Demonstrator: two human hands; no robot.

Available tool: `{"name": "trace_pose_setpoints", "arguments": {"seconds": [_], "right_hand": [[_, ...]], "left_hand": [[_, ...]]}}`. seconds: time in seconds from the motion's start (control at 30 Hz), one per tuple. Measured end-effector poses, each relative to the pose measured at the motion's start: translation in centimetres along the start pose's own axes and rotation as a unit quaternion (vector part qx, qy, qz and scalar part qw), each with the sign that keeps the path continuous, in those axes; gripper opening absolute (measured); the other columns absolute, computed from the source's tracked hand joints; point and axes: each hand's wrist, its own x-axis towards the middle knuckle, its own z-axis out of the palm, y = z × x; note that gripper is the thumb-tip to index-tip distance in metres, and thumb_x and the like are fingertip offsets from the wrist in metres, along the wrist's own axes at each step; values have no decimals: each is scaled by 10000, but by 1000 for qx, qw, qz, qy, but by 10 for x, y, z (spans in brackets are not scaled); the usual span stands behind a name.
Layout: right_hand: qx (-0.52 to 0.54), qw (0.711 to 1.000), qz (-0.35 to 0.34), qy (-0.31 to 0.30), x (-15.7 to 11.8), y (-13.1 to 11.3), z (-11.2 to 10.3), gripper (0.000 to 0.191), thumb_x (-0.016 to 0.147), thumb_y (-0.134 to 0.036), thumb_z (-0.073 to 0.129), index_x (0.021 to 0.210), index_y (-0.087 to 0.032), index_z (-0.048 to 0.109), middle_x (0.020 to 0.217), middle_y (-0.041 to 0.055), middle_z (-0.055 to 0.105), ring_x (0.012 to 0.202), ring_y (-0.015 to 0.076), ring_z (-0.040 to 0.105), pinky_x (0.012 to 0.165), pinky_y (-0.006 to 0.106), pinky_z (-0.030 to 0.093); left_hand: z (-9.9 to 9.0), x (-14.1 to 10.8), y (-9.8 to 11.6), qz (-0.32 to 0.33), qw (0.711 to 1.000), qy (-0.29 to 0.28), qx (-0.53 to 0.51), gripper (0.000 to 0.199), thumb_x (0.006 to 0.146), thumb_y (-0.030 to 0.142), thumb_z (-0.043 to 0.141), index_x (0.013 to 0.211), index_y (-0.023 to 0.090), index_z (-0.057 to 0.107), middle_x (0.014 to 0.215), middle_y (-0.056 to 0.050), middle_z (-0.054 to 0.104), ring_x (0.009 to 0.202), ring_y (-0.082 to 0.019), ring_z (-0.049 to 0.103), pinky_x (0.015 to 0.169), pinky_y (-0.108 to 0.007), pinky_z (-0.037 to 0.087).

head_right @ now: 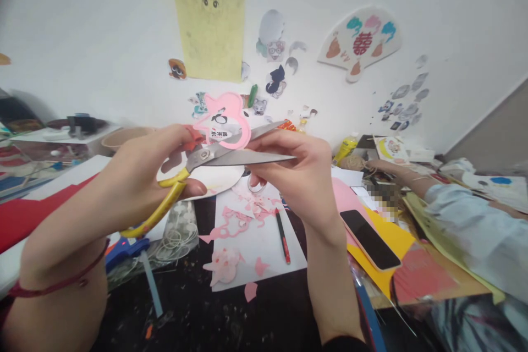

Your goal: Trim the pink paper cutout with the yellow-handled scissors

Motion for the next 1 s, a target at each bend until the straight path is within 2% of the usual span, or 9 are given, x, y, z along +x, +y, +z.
{"name": "trace_pose_setpoints", "arguments": {"seconds": [0.27, 0.53, 0.87, 1.0], "right_hand": [[-29, 999, 0, 17, 0, -1, 1, 194, 697, -27, 747, 692, -220, 742, 563, -44, 650, 435, 95, 580, 397, 238, 488], [-1, 1000, 8, 26, 1, 1, 2, 210, 674, 6, 738, 695, -202, 758, 582, -44, 661, 425, 88, 585, 397, 231, 498], [36, 997, 58, 23, -1, 0, 5, 253, 679, 40, 669, 720, -194, 757, 520, -53, 620, 436, 88, 575, 416, 227, 481], [42, 997, 59, 29, -1, -1, 7, 260, 675, 46, 655, 723, -188, 758, 506, -55, 619, 431, 85, 576, 422, 220, 472]], "left_hand": [[1, 1, -1, 4, 1000, 1, -6, 528, 733, 714, 675, 906, 233, 541, 787, -12, 584, 651, -186, 502, 576, -322, 352], [1, 2, 2, -8, 1000, 5, -17, 511, 719, 680, 709, 888, 228, 542, 776, -9, 580, 652, -192, 504, 576, -318, 342], [3, 3, 3, -20, 1000, 20, -8, 487, 739, 620, 733, 972, 223, 575, 810, -17, 599, 694, -197, 528, 601, -315, 343], [1, 3, 6, -26, 1000, 1, -6, 505, 760, 635, 703, 1002, 211, 573, 841, -24, 601, 723, -198, 524, 624, -312, 347]]}}
